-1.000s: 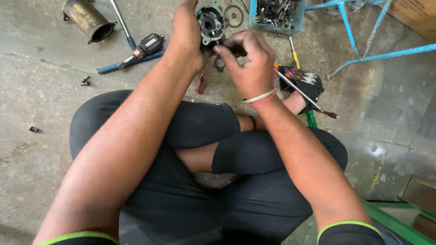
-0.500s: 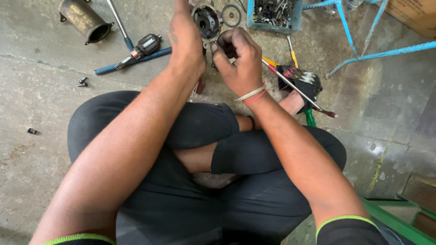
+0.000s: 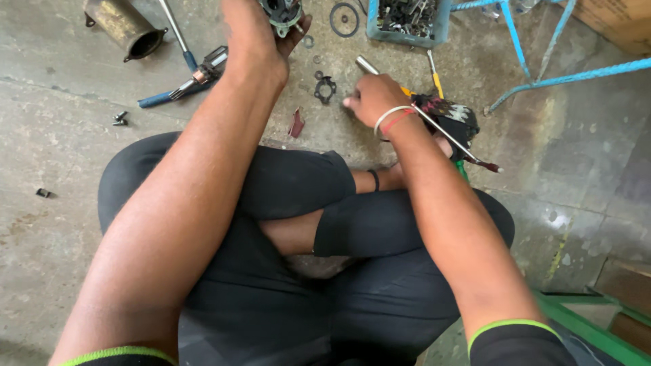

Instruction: The person sits on the floor and disassembles a cylindrical mechanical component, likely a stator or motor housing. They use a yellow screwdriver to remove screws and a long metal tool to pry out internal parts. The person then applies a red substance from a can to the component using a brush and continues to manipulate the internal parts with their hands.

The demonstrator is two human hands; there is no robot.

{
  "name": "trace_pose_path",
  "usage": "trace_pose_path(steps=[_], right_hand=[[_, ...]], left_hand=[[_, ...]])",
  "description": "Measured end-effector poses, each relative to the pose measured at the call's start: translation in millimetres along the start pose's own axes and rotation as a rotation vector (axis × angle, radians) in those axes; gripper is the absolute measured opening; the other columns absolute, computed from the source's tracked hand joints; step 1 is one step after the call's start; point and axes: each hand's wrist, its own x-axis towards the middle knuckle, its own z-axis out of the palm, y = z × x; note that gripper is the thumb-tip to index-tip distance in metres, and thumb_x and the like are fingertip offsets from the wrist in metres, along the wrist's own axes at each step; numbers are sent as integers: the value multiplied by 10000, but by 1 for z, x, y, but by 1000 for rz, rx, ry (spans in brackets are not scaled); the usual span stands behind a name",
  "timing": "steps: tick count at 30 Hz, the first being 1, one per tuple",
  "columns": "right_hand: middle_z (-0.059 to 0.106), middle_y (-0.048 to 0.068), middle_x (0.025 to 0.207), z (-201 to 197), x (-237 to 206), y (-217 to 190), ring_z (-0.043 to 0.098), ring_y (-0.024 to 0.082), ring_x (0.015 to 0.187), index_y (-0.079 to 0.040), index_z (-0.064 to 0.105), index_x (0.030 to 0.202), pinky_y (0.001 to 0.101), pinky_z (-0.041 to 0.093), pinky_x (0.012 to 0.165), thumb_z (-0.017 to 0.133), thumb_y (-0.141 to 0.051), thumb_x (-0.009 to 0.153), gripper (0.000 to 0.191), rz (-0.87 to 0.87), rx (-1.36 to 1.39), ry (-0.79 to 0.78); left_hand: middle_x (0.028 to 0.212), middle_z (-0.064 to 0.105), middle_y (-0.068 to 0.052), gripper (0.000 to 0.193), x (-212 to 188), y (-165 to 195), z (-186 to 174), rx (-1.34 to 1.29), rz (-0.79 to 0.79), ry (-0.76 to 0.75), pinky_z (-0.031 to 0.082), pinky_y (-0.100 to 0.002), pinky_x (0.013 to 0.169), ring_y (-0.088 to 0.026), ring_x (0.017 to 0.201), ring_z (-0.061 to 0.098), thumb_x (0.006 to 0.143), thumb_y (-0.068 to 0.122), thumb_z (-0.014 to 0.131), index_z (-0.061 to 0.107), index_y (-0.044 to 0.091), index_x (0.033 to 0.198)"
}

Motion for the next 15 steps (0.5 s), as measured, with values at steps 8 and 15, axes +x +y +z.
trace_pose_path(steps=[8,15], right_hand=[[725,62,906,-37,-10,-51,724,144,796,3,714,1074,308,596,717,709,-210,1041,216,-208,1119,188],[737,90,957,-45,-20,-68,735,178,800,14,693,1111,316,617,742,730,-170,1018,210,-113,1541,170]], left_hand=[[786,602,-64,324,0,-6,3,83,11,-73,541,-416,608,-200,698,600,974,389,516,601,80,923],[712,532,-22,287,-6,-25,3,155,44,-117,388,-363,539,-158,624,499,998,332,554,598,94,845]])
